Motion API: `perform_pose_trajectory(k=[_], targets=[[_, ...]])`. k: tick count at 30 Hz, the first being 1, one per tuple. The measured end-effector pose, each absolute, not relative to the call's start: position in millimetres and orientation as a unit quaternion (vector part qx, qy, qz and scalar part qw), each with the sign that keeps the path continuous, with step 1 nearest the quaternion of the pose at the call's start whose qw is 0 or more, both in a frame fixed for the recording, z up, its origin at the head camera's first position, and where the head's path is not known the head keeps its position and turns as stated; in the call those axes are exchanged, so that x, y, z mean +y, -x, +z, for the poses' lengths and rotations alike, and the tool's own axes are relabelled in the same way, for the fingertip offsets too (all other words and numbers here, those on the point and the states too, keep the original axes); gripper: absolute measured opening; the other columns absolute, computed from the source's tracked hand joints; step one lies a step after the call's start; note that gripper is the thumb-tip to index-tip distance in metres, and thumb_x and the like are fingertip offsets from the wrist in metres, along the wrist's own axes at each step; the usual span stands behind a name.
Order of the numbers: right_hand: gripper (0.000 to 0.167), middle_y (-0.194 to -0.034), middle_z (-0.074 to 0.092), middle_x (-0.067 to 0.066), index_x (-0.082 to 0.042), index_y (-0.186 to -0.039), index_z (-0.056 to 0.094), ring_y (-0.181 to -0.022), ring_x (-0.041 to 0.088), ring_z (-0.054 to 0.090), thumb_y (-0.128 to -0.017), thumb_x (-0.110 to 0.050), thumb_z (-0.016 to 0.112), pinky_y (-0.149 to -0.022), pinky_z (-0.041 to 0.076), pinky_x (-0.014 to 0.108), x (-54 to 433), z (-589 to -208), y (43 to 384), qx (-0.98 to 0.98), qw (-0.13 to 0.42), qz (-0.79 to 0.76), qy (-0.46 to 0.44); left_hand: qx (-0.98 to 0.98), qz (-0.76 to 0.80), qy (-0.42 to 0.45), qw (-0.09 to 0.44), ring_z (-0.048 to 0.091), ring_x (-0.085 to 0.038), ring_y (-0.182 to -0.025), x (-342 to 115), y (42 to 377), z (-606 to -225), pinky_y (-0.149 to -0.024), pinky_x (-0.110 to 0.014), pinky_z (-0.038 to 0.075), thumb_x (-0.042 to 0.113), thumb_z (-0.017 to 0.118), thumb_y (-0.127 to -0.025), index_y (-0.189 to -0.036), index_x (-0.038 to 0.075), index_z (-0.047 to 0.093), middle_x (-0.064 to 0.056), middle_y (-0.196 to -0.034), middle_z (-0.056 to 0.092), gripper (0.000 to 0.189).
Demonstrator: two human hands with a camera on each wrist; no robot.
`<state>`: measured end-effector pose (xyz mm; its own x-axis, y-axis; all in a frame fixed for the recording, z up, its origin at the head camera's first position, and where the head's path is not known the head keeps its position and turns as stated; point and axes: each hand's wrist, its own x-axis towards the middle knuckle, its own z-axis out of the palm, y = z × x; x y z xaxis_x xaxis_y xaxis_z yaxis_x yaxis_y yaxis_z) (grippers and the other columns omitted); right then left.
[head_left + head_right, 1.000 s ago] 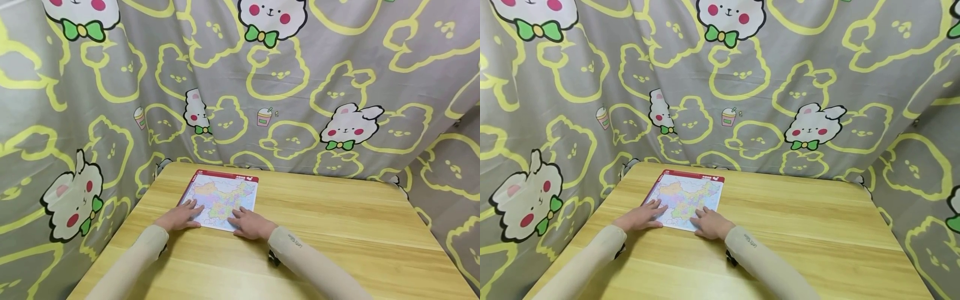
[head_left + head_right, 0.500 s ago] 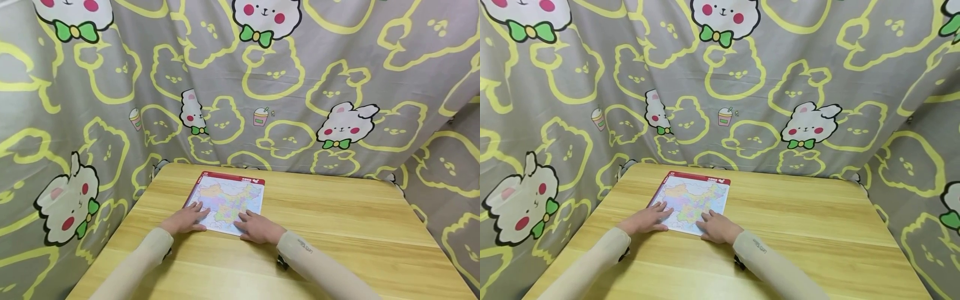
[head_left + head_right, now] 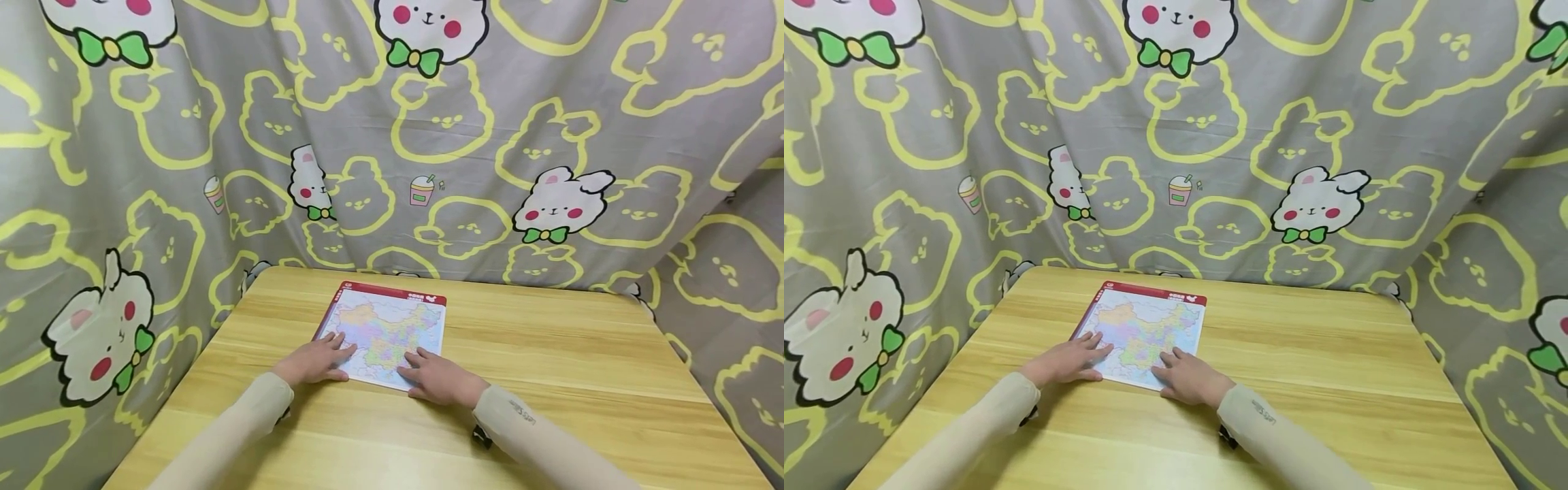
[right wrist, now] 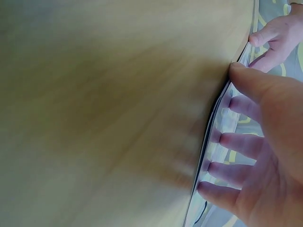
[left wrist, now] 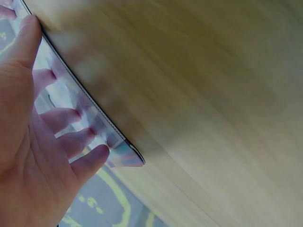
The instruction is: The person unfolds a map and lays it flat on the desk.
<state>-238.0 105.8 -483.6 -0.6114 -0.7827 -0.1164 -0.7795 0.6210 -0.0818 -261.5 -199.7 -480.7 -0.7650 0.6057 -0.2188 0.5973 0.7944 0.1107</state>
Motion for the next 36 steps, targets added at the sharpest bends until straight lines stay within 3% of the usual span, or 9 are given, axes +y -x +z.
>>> perform_pose_trajectory(k=[36], targets=[[0.047,-0.142,0.041,0.021,-0.009,-0.136,0.053,-0.130,0.046,0.034,-0.094,-0.031,0.059,-0.102,0.034,0.052,182,-487,222,0.907,0.071,-0.068,0.410,0.917,-0.048,-0.383,0.097,0.032,-0.038,-0.134,-129,258,-480,-0.107,-0.044,0.029,0.051,0.046,-0.094,-0.147,0.019,0.038,-0.018,-0.148,0.033,0.062]])
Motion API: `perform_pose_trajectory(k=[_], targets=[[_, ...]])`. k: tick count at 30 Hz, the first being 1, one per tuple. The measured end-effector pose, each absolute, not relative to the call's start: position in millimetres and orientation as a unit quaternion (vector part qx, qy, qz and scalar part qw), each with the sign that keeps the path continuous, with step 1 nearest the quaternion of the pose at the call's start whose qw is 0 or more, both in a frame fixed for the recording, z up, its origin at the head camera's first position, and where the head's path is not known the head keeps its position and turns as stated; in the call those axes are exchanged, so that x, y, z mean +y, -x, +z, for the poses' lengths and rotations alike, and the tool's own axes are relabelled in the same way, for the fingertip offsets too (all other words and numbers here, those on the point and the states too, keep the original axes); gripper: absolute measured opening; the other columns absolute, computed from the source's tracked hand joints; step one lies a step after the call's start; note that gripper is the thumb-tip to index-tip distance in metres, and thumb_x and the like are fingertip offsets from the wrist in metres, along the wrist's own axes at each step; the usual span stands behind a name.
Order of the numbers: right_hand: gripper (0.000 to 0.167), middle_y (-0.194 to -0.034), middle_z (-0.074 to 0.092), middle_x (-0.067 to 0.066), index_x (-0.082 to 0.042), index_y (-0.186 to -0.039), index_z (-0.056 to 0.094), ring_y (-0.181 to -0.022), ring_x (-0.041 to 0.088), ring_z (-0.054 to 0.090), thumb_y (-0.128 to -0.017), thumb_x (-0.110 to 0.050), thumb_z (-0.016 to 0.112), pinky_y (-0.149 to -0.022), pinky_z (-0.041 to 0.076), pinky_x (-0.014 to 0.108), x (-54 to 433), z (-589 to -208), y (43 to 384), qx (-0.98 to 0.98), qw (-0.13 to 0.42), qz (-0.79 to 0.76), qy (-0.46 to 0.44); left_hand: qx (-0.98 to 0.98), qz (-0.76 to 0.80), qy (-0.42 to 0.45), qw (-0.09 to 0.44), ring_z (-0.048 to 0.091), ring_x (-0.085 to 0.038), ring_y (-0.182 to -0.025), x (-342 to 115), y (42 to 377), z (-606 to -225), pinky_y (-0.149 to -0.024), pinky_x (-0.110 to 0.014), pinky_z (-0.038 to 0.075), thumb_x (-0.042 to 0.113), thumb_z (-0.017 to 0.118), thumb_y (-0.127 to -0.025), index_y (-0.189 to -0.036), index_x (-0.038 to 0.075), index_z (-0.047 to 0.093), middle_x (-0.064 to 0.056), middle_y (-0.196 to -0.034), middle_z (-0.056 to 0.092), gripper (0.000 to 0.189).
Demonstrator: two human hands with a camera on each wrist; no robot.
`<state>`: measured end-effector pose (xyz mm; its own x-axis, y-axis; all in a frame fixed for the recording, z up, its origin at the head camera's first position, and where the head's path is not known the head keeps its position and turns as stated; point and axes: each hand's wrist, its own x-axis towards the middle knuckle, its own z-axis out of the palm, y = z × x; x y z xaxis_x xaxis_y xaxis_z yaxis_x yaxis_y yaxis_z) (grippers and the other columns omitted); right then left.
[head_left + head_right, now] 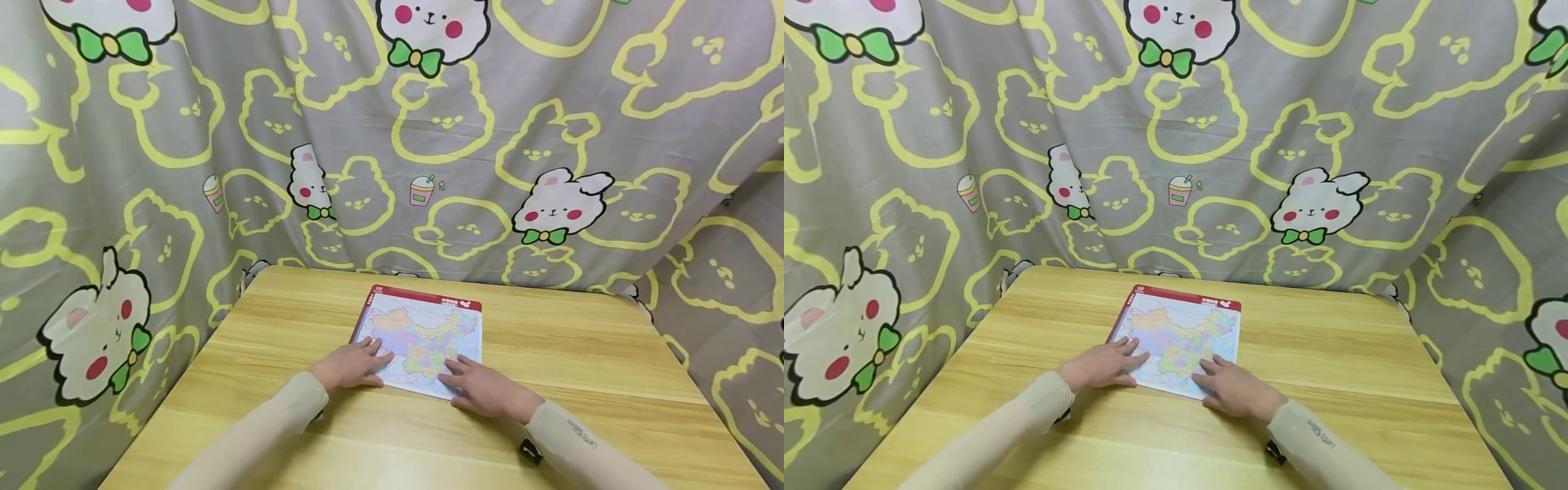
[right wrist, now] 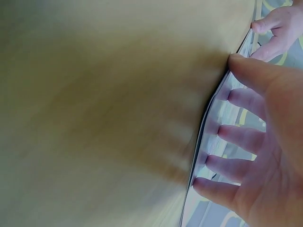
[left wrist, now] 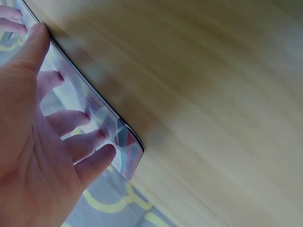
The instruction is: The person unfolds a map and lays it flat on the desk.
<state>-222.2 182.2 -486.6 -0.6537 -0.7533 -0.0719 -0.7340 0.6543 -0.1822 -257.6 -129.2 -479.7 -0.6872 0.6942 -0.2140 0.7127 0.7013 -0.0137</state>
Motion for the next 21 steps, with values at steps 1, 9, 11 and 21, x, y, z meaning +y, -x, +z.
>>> perform_pose_trajectory(k=[1,9,11,21], targets=[[0.048,-0.142,0.041,0.021,-0.009,-0.135,0.053,-0.130,0.046,0.034,-0.094,-0.031,0.059,-0.101,0.034,0.052,184,-486,222,0.907,0.072,-0.069,0.408,0.917,-0.050,-0.382,0.097,0.032,-0.037,-0.135,-127,258,-480,-0.107,-0.043,0.029,0.052,0.045,-0.094,-0.147,0.020,0.037,-0.018,-0.148,0.033,0.062],[0.050,-0.143,0.040,0.022,-0.007,-0.136,0.052,-0.131,0.046,0.033,-0.094,-0.034,0.057,-0.103,0.032,0.053,200,-488,218,0.915,0.079,-0.071,0.389,0.914,-0.055,-0.387,0.107,0.032,-0.037,-0.135,-109,256,-481,-0.107,-0.042,0.029,0.053,0.045,-0.094,-0.148,0.023,0.035,-0.015,-0.149,0.032,0.062],[0.050,-0.143,0.040,0.022,-0.007,-0.136,0.052,-0.131,0.046,0.033,-0.094,-0.035,0.057,-0.102,0.032,0.053,204,-488,218,0.917,0.079,-0.074,0.383,0.914,-0.055,-0.385,0.110,0.031,-0.036,-0.135,-104,255,-481,-0.108,-0.042,0.029,0.053,0.045,-0.094,-0.148,0.024,0.035,-0.014,-0.150,0.032,0.062],[0.052,-0.141,0.042,0.025,-0.003,-0.134,0.053,-0.128,0.051,0.033,-0.093,-0.035,0.059,-0.101,0.032,0.057,220,-486,215,0.927,0.071,-0.091,0.357,0.913,-0.066,-0.386,0.114,0.030,-0.033,-0.136,-85,250,-479,-0.107,-0.042,0.030,0.052,0.044,-0.094,-0.148,0.029,0.034,-0.010,-0.151,0.030,0.059]])
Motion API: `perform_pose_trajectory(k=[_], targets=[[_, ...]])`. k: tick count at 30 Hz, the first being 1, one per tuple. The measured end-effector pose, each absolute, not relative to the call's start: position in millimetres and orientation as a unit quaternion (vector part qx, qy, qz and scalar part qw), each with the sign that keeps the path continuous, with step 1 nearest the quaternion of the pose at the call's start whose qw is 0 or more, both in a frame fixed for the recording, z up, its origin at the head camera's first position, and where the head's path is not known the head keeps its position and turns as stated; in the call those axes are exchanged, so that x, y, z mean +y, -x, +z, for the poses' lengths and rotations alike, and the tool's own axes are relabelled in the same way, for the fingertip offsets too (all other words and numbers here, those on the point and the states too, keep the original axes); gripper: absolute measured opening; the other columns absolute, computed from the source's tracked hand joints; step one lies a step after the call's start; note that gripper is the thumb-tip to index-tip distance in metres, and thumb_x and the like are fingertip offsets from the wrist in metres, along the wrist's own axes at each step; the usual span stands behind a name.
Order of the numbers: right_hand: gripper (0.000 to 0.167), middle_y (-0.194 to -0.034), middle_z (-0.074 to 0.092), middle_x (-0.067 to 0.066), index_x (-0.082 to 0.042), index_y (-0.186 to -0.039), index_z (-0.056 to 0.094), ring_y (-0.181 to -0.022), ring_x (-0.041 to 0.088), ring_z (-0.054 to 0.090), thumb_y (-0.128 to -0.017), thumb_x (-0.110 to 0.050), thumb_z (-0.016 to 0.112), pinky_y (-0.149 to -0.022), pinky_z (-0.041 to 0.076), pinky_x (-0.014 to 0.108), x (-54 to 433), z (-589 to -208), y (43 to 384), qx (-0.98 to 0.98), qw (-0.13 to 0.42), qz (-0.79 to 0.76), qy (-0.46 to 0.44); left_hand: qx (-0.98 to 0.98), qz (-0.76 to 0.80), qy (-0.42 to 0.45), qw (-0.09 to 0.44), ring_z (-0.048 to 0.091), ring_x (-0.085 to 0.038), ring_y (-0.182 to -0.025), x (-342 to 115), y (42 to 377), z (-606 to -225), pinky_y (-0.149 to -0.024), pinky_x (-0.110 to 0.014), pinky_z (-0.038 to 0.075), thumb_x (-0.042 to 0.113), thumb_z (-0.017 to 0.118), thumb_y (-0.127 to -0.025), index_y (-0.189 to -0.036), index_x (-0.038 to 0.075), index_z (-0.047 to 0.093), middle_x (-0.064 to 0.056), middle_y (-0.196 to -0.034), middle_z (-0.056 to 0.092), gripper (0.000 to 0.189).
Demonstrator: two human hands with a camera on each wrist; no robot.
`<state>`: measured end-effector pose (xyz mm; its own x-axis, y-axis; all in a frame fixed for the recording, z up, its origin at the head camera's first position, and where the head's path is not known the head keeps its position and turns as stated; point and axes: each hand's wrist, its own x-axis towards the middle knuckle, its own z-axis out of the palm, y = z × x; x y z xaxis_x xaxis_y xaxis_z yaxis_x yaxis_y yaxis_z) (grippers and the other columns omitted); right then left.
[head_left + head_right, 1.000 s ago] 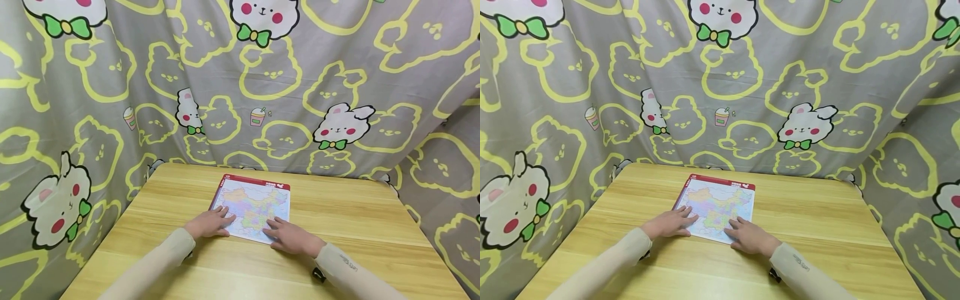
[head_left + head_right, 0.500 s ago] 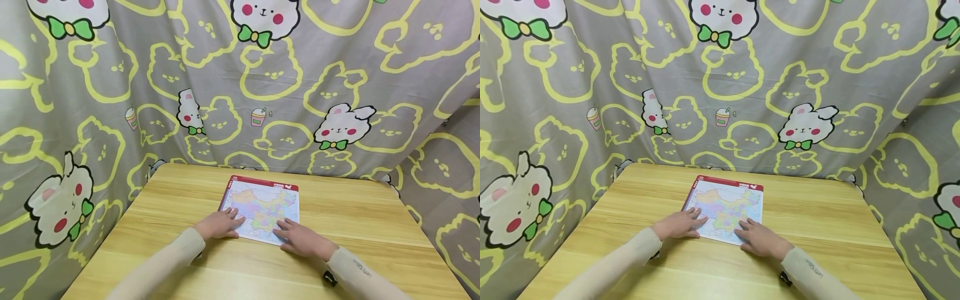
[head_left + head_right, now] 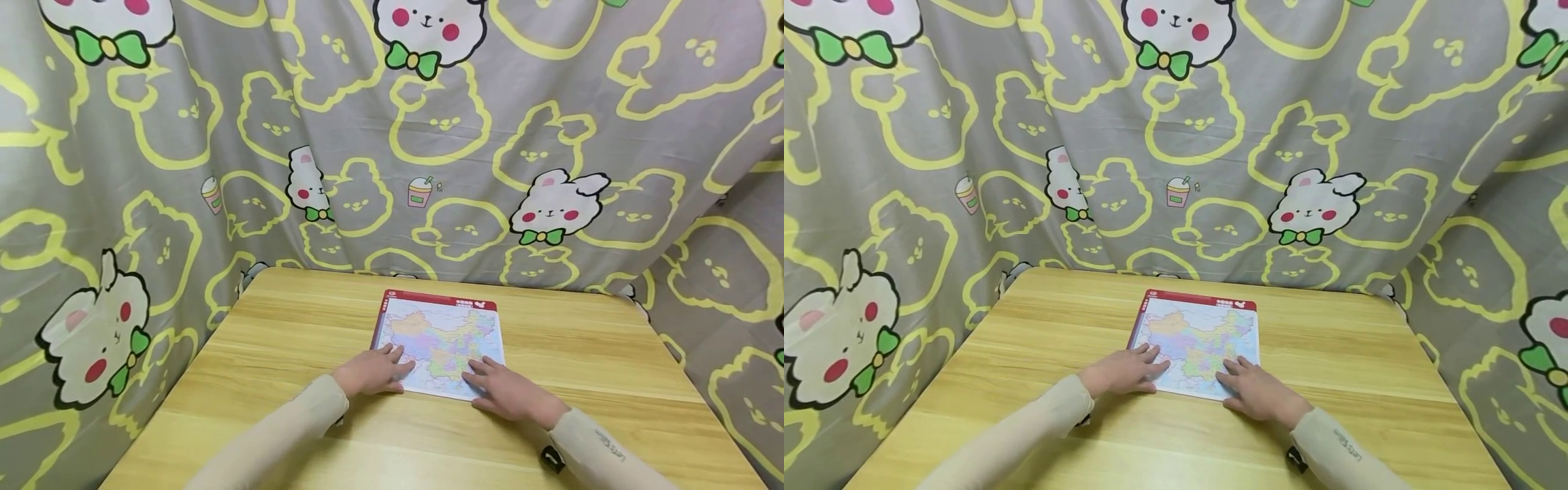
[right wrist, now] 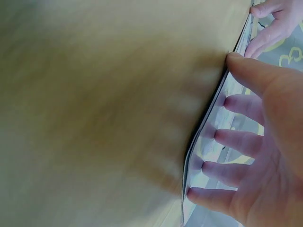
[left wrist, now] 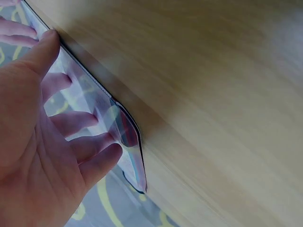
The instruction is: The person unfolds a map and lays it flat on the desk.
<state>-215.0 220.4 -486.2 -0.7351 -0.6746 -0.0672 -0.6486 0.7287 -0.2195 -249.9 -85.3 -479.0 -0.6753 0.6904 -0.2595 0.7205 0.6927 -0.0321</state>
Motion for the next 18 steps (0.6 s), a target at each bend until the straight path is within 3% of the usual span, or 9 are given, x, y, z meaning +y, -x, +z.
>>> perform_pose_trajectory(k=[12,18], targets=[[0.053,-0.140,0.042,0.025,-0.002,-0.134,0.053,-0.127,0.052,0.034,-0.094,-0.036,0.058,-0.099,0.032,0.060,225,-489,214,0.929,0.058,-0.098,0.351,0.907,-0.056,-0.409,0.087,0.028,-0.033,-0.138,-92,255,-478,-0.107,-0.039,0.031,0.051,0.048,-0.094,-0.147,0.026,0.038,-0.014,-0.152,0.027,0.059],[0.052,-0.140,0.042,0.025,-0.002,-0.133,0.053,-0.127,0.052,0.034,-0.094,-0.036,0.057,-0.098,0.032,0.061,225,-490,214,0.930,0.053,-0.099,0.349,0.905,-0.040,-0.410,0.104,0.024,-0.035,-0.138,-97,258,-481,-0.107,-0.041,0.030,0.051,0.046,-0.094,-0.148,0.025,0.034,-0.014,-0.153,0.025,0.061]])
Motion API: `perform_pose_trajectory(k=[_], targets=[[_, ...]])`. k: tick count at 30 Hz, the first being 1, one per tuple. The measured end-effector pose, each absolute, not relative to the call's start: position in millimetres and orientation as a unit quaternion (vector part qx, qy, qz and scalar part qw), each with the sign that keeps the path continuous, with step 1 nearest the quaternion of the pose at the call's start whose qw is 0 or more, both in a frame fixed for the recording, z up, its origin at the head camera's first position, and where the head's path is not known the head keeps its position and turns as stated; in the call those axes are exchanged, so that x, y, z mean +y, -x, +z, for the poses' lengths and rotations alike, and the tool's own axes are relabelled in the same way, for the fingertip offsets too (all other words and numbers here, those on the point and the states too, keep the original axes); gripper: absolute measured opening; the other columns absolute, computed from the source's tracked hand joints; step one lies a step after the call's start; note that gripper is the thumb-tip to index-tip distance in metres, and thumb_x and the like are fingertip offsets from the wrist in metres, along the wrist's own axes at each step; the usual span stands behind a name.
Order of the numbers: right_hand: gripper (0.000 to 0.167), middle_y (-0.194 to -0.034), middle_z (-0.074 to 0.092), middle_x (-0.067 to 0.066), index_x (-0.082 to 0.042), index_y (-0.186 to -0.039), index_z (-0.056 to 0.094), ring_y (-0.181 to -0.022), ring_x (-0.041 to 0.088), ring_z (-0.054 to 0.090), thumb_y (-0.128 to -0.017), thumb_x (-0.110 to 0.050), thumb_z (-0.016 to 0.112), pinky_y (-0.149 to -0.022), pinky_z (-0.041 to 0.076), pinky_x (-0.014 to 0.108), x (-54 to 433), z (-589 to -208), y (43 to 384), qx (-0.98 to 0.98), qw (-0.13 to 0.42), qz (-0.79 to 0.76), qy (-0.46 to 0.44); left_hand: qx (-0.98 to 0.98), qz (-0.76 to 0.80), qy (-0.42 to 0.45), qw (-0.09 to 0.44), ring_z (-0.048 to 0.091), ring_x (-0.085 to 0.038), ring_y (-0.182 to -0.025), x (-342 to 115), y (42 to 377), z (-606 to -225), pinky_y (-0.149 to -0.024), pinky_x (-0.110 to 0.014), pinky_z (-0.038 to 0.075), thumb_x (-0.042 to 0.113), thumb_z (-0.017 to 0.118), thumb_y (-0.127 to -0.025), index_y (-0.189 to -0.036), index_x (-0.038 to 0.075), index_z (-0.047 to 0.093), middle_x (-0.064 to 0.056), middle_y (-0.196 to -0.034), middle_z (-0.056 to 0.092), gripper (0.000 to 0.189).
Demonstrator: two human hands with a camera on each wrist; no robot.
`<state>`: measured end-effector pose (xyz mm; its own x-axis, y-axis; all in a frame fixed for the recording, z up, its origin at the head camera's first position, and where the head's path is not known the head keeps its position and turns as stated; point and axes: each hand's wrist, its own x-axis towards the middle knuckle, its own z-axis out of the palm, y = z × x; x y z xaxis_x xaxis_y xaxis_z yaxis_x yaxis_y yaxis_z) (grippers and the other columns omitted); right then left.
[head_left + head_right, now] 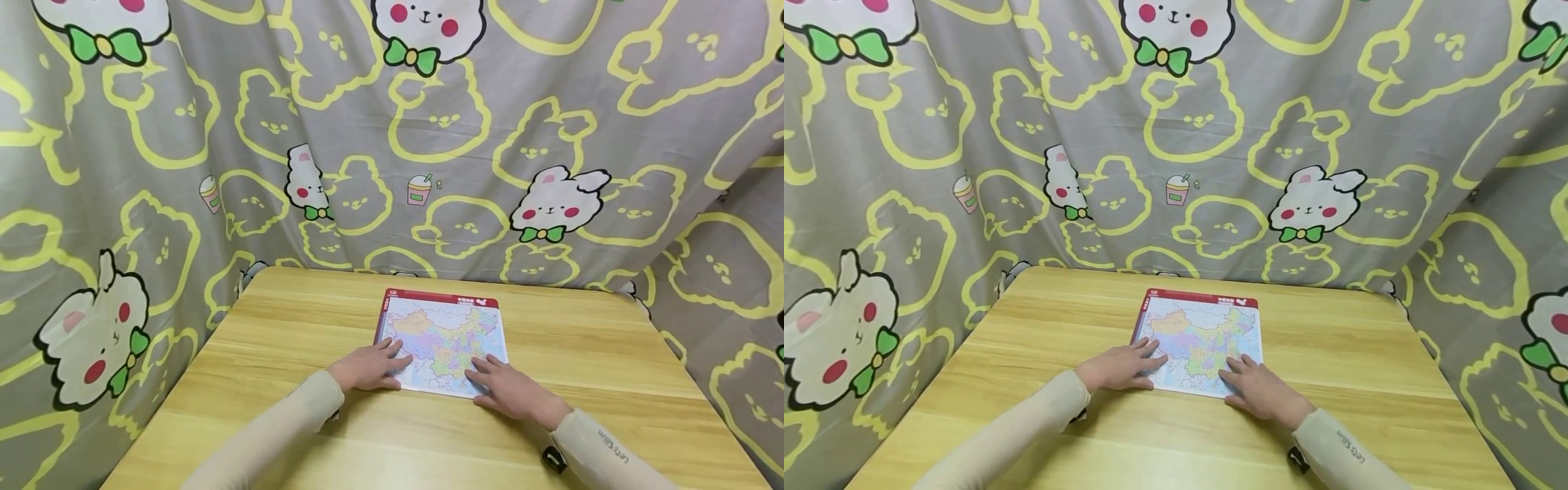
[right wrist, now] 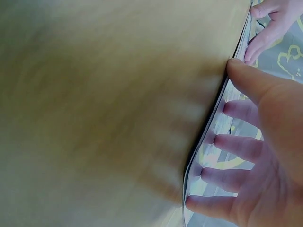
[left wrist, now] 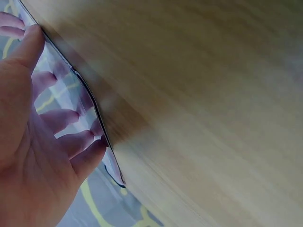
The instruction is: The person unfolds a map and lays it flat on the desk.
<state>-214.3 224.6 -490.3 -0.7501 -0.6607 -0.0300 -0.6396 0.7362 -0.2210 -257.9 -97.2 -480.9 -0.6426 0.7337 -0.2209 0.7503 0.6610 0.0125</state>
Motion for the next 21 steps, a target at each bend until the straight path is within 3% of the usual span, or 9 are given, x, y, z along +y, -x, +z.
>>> perform_pose_trajectory(k=[9,21], targets=[[0.049,-0.140,0.042,0.025,-0.002,-0.133,0.054,-0.127,0.052,0.034,-0.094,-0.033,0.058,-0.096,0.033,0.063,227.6,-490.7,214.0,0.931,0.052,-0.102,0.347,0.904,-0.056,-0.407,0.118,0.023,-0.033,-0.139,-95.5,257.3,-482.4,-0.108,-0.040,0.028,0.057,0.044,-0.092,-0.149,0.029,0.031,-0.009,-0.154,0.023,0.065],[0.050,-0.139,0.043,0.026,-0.001,-0.132,0.055,-0.123,0.055,0.037,-0.094,-0.033,0.058,-0.094,0.034,0.064,232.8,-491.5,216.0,0.933,0.027,-0.094,0.346,0.896,-0.077,-0.426,0.100,0.025,-0.035,-0.138,-93.7,248.7,-481.6,-0.108,-0.038,0.028,0.058,0.042,-0.092,-0.149,0.028,0.031,-0.012,-0.153,0.026,0.065]])
